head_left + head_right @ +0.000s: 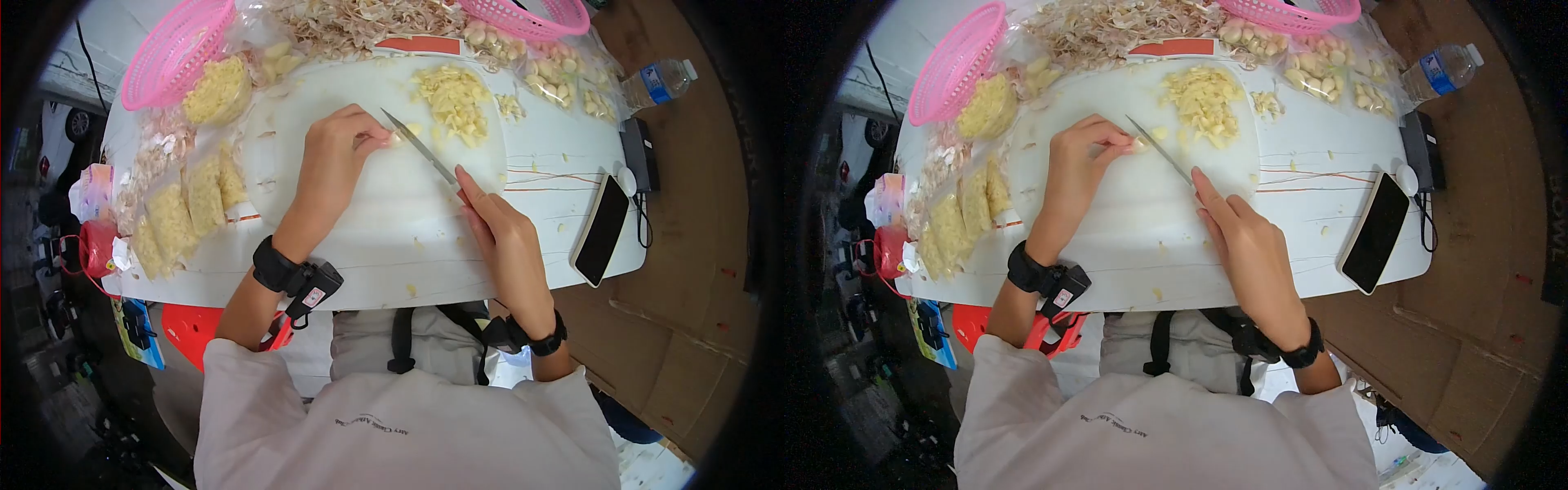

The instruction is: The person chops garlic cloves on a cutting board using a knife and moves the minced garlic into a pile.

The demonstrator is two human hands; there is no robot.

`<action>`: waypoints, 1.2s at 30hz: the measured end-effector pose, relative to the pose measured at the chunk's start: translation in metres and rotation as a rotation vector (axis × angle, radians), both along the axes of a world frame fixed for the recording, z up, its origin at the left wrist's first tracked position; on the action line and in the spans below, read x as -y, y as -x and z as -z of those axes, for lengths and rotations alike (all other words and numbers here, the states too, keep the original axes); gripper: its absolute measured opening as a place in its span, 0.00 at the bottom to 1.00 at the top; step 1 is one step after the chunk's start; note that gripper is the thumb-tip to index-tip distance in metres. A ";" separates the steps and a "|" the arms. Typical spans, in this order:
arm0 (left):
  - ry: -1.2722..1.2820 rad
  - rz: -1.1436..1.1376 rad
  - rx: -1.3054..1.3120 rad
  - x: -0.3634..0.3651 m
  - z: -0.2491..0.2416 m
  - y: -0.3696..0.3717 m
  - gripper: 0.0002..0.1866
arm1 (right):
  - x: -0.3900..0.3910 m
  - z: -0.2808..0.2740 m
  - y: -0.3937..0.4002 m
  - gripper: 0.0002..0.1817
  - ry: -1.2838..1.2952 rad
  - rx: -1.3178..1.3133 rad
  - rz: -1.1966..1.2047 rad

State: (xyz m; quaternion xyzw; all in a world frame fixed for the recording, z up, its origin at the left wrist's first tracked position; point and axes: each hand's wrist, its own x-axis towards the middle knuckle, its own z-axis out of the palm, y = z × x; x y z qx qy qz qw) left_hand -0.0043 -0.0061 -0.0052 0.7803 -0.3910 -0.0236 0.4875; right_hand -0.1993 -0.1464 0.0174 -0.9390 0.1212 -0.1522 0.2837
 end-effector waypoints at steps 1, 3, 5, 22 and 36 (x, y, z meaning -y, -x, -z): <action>-0.012 0.002 0.007 0.000 -0.001 0.001 0.02 | -0.001 -0.004 0.003 0.26 0.003 -0.003 -0.003; -0.044 -0.003 -0.013 -0.001 -0.004 0.002 0.02 | -0.004 -0.011 0.009 0.27 0.041 -0.057 0.021; -0.076 -0.009 -0.032 -0.002 -0.004 0.001 0.03 | -0.006 -0.015 0.013 0.27 0.046 -0.059 0.017; 0.009 0.023 0.085 -0.008 0.007 -0.002 0.02 | -0.006 0.001 -0.010 0.28 -0.029 0.032 -0.101; 0.178 0.036 0.133 -0.005 0.024 -0.006 0.04 | 0.001 -0.005 -0.006 0.22 -0.057 -0.071 -0.027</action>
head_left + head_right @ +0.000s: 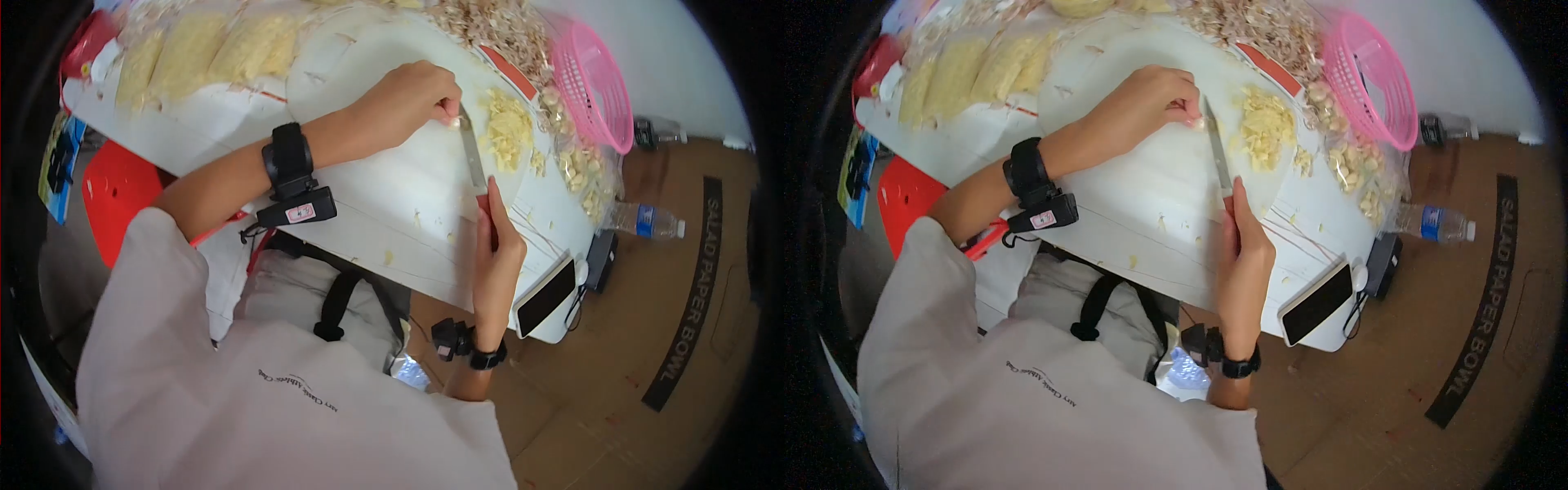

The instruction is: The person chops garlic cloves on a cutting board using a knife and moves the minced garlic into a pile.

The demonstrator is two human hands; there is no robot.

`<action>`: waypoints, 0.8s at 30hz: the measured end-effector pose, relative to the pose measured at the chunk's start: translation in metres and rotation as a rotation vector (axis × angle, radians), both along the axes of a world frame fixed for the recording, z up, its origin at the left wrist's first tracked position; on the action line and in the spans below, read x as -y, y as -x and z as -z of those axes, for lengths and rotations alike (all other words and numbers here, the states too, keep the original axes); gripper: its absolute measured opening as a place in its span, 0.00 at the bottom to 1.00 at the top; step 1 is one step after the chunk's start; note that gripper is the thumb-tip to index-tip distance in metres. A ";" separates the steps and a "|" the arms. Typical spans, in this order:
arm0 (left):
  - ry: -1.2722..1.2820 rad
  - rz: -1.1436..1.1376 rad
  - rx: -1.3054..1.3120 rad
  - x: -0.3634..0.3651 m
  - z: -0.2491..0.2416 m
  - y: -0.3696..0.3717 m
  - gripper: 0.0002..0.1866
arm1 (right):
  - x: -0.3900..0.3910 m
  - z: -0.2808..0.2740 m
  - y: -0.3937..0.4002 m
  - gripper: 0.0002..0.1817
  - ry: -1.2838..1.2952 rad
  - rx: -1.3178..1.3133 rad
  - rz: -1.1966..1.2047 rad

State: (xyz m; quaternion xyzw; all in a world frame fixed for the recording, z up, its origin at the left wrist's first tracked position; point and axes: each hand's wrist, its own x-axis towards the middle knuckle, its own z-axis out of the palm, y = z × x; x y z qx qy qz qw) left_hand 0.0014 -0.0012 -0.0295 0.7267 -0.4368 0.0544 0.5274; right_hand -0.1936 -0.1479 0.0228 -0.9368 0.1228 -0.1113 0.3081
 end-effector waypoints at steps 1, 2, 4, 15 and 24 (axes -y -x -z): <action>-0.013 0.017 0.033 -0.001 0.000 0.000 0.04 | -0.003 -0.002 0.003 0.22 -0.018 0.001 0.046; -0.003 -0.007 0.025 -0.002 0.001 0.000 0.04 | -0.006 -0.006 0.005 0.22 -0.007 -0.007 0.022; -0.044 0.036 0.010 -0.003 0.001 0.001 0.03 | -0.012 -0.014 0.007 0.22 -0.049 -0.033 0.127; -0.075 0.038 0.002 -0.002 0.003 -0.001 0.03 | -0.016 -0.016 0.009 0.23 0.001 -0.028 0.037; -0.058 0.028 0.047 -0.001 0.002 -0.001 0.05 | -0.011 0.000 -0.001 0.23 -0.079 -0.070 0.039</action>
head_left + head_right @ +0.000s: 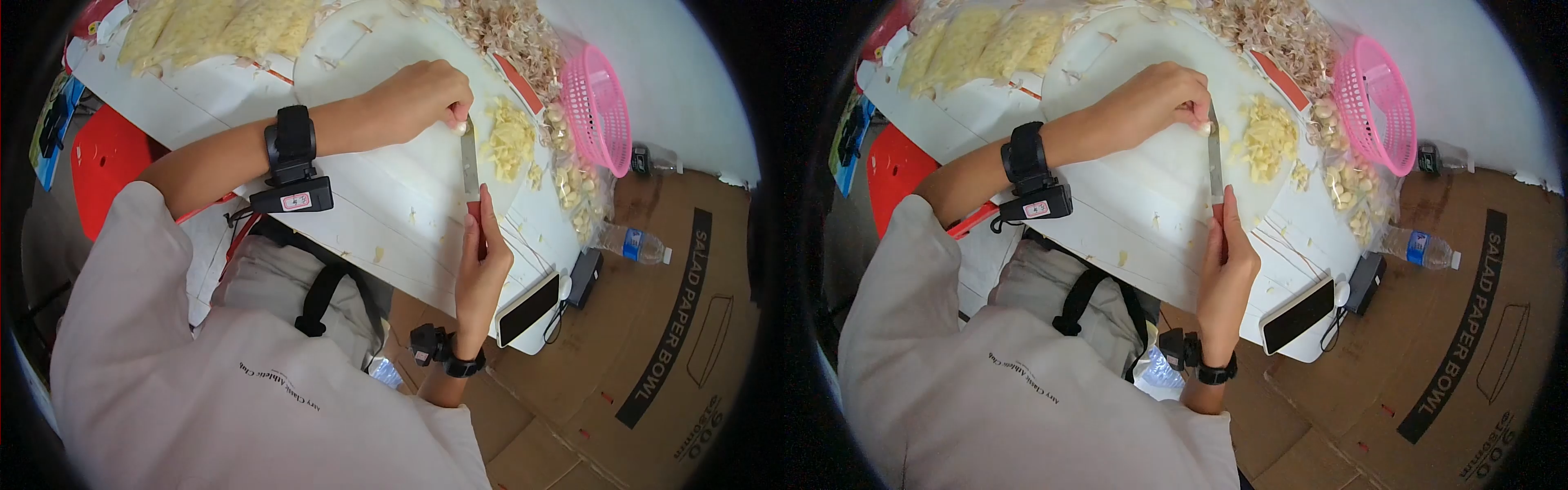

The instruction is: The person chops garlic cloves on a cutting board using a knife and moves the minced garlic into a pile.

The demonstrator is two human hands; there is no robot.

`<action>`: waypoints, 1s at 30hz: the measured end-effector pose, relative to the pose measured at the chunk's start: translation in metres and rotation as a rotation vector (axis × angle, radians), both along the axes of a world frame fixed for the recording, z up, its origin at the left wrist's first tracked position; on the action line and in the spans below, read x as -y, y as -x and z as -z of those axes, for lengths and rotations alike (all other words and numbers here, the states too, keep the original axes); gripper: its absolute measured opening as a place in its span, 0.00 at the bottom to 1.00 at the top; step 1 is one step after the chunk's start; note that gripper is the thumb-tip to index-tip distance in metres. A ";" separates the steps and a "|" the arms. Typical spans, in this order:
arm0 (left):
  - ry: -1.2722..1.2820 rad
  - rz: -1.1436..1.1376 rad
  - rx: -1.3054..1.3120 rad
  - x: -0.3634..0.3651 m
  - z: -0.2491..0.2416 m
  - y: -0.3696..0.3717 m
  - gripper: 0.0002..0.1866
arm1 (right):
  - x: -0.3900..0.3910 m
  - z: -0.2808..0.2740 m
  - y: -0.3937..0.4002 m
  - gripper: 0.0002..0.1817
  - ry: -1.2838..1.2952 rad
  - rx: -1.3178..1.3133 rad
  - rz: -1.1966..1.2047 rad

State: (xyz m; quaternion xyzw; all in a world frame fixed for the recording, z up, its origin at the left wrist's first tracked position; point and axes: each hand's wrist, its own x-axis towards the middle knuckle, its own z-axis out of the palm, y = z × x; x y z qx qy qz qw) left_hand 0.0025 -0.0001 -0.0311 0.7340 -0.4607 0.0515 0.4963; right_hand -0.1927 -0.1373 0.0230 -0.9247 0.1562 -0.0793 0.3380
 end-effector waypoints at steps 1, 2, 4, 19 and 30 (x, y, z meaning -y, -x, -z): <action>-0.020 -0.008 0.002 -0.001 -0.001 0.001 0.05 | 0.000 0.001 -0.001 0.22 -0.042 -0.041 0.038; -0.021 -0.007 0.000 -0.001 0.000 0.001 0.05 | -0.002 0.003 -0.003 0.22 -0.043 -0.043 0.039; 0.015 -0.001 0.013 0.001 0.001 0.000 0.04 | -0.005 0.005 -0.006 0.22 0.032 0.008 0.013; -0.020 0.010 -0.071 0.001 -0.003 0.001 0.02 | -0.012 -0.011 0.004 0.22 0.063 0.036 0.022; 0.006 -0.034 -0.034 0.001 -0.006 0.004 0.02 | -0.012 -0.014 0.006 0.23 0.071 0.040 0.032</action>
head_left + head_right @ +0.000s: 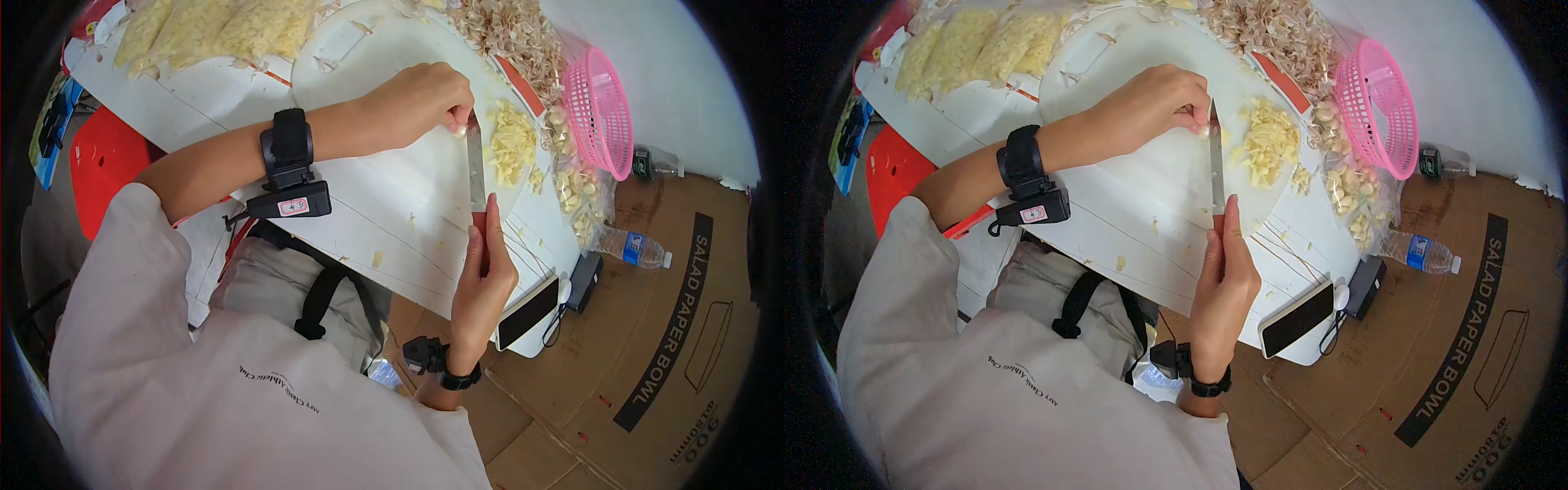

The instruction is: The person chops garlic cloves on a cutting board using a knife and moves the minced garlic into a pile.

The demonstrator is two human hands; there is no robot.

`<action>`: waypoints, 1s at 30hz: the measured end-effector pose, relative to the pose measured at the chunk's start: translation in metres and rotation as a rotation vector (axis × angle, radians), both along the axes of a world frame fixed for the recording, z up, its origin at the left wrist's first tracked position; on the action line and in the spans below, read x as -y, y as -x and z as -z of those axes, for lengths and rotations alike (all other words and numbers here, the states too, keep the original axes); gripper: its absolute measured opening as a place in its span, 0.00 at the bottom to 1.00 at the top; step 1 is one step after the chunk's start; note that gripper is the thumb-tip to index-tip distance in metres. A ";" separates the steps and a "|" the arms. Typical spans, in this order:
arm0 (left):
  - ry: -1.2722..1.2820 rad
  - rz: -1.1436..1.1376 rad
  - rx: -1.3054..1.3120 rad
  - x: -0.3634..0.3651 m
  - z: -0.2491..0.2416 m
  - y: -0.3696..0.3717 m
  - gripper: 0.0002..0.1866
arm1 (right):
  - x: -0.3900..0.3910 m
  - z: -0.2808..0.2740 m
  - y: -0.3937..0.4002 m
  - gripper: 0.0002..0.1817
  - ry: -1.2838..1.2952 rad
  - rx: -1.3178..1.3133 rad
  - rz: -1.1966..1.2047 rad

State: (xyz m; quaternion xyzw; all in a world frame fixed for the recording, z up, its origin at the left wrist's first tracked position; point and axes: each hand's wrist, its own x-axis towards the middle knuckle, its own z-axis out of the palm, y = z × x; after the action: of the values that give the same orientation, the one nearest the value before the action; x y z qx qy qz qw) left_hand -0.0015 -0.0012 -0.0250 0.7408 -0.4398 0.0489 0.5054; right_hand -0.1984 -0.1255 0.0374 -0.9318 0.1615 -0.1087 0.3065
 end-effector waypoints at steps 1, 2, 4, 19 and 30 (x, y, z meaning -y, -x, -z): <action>-0.005 0.007 -0.007 0.000 0.000 0.000 0.02 | 0.000 0.000 0.000 0.23 0.007 0.001 -0.005; -0.005 0.006 -0.007 0.000 0.001 -0.001 0.02 | 0.000 0.000 0.000 0.23 0.007 0.001 -0.006; 0.011 0.017 -0.017 0.000 0.002 -0.001 0.03 | 0.000 -0.001 0.000 0.23 0.009 -0.006 -0.007; -0.019 -0.001 -0.022 0.000 -0.001 -0.001 0.03 | -0.012 -0.005 -0.008 0.21 0.094 -0.023 -0.009; 0.004 -0.023 0.064 0.000 0.005 -0.001 0.04 | -0.005 0.016 -0.033 0.22 0.199 0.019 -0.084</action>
State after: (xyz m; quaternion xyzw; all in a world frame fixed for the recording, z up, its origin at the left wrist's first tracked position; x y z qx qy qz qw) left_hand -0.0003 -0.0010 -0.0302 0.7429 -0.4469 0.0792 0.4920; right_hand -0.1653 -0.1204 0.0213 -0.9624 0.1080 -0.1200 0.2182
